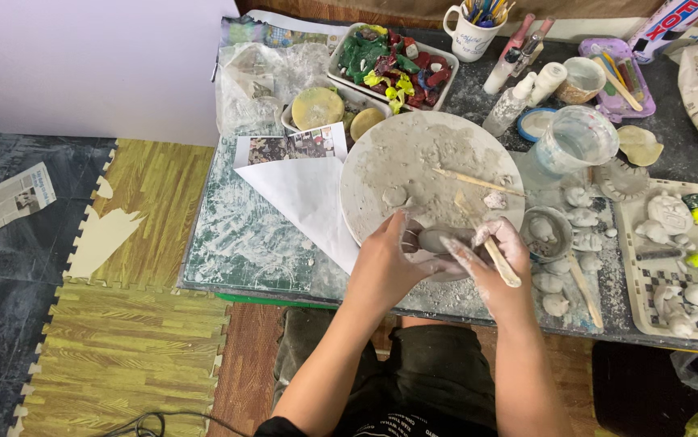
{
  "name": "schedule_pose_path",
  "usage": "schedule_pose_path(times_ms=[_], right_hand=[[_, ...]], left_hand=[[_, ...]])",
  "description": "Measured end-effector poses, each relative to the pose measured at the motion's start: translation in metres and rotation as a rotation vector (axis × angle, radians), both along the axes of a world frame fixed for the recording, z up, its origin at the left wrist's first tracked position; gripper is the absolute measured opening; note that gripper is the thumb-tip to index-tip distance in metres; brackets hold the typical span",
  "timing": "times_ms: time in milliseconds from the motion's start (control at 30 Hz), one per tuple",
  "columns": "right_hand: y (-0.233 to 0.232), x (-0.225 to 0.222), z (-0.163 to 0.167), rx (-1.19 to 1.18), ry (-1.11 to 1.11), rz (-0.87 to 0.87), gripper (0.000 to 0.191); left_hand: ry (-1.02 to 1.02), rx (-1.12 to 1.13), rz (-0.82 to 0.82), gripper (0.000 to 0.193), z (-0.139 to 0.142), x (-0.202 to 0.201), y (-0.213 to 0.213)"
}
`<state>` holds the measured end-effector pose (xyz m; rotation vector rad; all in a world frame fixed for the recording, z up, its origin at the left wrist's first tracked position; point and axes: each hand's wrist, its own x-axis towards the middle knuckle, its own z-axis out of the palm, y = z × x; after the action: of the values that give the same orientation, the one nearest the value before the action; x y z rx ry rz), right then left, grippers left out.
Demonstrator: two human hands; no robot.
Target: The person shapes a small lump of clay on a rotating pottery wheel using wooden sculpting tools and a yellow sponge. They repeatedly carve, smooth, and refine the clay piece while rotating the wheel and switching between tools.
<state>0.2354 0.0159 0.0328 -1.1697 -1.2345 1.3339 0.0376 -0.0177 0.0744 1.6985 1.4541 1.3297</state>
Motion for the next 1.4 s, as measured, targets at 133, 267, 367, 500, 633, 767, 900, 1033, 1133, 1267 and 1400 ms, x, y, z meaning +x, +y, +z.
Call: schedule_pose_path(times_ms=[133, 267, 367, 500, 633, 767, 900, 1033, 1133, 1267, 1400], right_hand=[[0.001, -0.003, 0.002, 0.043, 0.177, -0.022, 0.017], [0.001, -0.005, -0.002, 0.014, 0.231, -0.076, 0.015], [-0.001, -0.008, -0.008, 0.071, 0.236, -0.08, 0.018], [-0.002, -0.012, -0.015, 0.113, 0.128, -0.106, 0.018], [-0.003, -0.012, -0.016, 0.132, 0.17, -0.118, 0.021], [-0.006, -0.015, -0.009, 0.188, 0.166, -0.089, 0.02], [-0.011, -0.023, -0.001, 0.179, 0.106, -0.123, 0.017], [-0.013, -0.026, 0.001, 0.181, 0.162, -0.14, 0.019], [-0.014, -0.027, -0.002, 0.197, 0.181, -0.151, 0.021], [-0.016, -0.028, -0.005, 0.172, 0.127, -0.197, 0.02], [-0.018, -0.029, -0.01, 0.207, 0.142, -0.2, 0.022]], left_hand=[[-0.193, -0.118, -0.079, 0.061, -0.005, -0.01, -0.004], [-0.107, -0.239, 0.018, 0.028, -0.014, -0.011, -0.006], [0.053, -0.325, 0.002, 0.036, -0.018, -0.004, -0.004], [0.111, -0.243, 0.07, 0.045, -0.024, 0.008, -0.001], [0.036, -0.119, 0.059, 0.047, -0.033, 0.009, -0.001], [0.006, -0.192, 0.062, 0.052, -0.037, 0.01, 0.0], [0.059, -0.309, 0.051, 0.052, -0.032, 0.011, 0.0], [-0.066, -0.173, 0.058, 0.049, -0.029, 0.011, -0.001], [-0.049, -0.221, 0.062, 0.05, -0.031, 0.012, -0.001], [0.059, -0.123, 0.1, 0.055, -0.033, 0.014, 0.001], [0.036, -0.205, 0.066, 0.048, -0.031, 0.015, 0.0]])
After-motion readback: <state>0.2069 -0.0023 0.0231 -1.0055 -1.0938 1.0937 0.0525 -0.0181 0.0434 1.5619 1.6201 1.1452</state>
